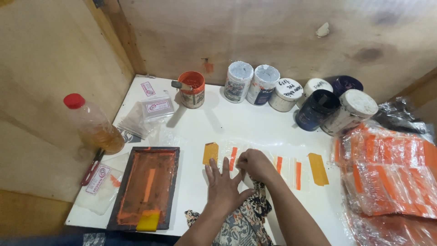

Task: The person wipes a white table surface with a patterned cloth, removing orange residue from several small rectangular items. They then pick up a rectangular tray containing orange paste and move it to the side of the workspace.

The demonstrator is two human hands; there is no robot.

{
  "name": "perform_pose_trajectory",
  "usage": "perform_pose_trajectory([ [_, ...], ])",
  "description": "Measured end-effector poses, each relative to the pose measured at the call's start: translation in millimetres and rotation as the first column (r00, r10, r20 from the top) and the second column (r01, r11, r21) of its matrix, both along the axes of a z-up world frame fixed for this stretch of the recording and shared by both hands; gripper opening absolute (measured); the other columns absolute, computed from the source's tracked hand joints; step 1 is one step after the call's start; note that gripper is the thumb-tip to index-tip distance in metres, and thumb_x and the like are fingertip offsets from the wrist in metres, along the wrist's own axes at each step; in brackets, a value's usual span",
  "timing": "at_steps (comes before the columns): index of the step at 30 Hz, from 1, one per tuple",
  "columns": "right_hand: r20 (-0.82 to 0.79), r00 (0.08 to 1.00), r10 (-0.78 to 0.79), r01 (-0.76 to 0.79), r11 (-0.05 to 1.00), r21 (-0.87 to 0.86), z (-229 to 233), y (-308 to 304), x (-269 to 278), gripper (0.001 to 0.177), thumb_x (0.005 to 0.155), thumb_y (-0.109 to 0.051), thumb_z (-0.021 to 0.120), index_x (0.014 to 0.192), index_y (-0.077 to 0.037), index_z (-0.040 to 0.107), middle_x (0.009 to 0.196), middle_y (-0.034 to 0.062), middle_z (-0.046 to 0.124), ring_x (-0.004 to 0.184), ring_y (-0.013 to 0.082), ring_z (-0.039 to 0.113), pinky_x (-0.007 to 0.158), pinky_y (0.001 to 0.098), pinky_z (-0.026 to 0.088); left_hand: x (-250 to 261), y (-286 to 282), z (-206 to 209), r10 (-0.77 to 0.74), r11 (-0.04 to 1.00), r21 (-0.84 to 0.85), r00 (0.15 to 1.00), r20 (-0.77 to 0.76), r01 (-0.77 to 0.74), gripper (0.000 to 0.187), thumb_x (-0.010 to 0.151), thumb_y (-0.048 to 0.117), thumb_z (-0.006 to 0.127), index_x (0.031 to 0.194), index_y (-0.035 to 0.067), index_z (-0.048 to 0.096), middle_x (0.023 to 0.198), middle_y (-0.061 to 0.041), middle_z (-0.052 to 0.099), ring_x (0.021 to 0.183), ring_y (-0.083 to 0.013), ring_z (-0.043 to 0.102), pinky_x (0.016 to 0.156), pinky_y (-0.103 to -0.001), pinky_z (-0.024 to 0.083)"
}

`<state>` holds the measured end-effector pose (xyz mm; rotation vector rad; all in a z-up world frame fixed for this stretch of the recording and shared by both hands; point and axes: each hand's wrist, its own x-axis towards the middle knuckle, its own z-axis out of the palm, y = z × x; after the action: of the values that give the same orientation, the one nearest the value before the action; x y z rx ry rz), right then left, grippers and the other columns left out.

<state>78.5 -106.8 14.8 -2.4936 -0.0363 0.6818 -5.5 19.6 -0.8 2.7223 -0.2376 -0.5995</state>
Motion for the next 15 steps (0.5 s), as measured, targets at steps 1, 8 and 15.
perform_pose_trajectory([
  [1,0.001,1.000,-0.001,0.001,1.000,-0.001,-1,3,0,0.019,0.094,-0.018,0.065,0.085,-0.009,0.078,0.077,0.0031,0.074,0.064,0.0167,0.062,0.062,0.0308,0.049,1,0,-2,-0.001,1.000,-0.001,1.000,0.001,0.001,0.078,0.092,0.075,0.038,0.160,0.036,0.030,0.170,-0.023,-0.006,0.150,-0.0596,-0.021,0.120,-0.069,-0.014],
  [8,0.067,0.997,-0.032,0.037,0.996,-0.078,-28,5,11,0.005,0.086,-0.014,0.066,0.084,-0.014,0.071,0.077,0.0009,0.073,0.071,0.0171,0.066,0.063,0.0317,0.050,2,0,-11,-0.023,0.999,0.026,0.999,0.027,0.023,0.080,0.091,0.077,0.037,0.159,0.035,0.031,0.170,-0.024,-0.003,0.150,-0.0614,-0.019,0.119,-0.070,-0.013],
  [15,0.141,0.981,-0.136,0.140,0.990,-0.020,-42,2,24,0.006,0.082,-0.016,0.074,0.081,-0.011,0.071,0.079,0.0035,0.073,0.073,0.0189,0.067,0.063,0.0329,0.052,4,-1,-2,-0.044,0.993,0.106,0.998,-0.048,0.049,0.076,0.096,0.073,0.028,0.163,0.038,0.017,0.171,-0.021,-0.010,0.150,-0.0614,-0.021,0.120,-0.069,-0.013],
])
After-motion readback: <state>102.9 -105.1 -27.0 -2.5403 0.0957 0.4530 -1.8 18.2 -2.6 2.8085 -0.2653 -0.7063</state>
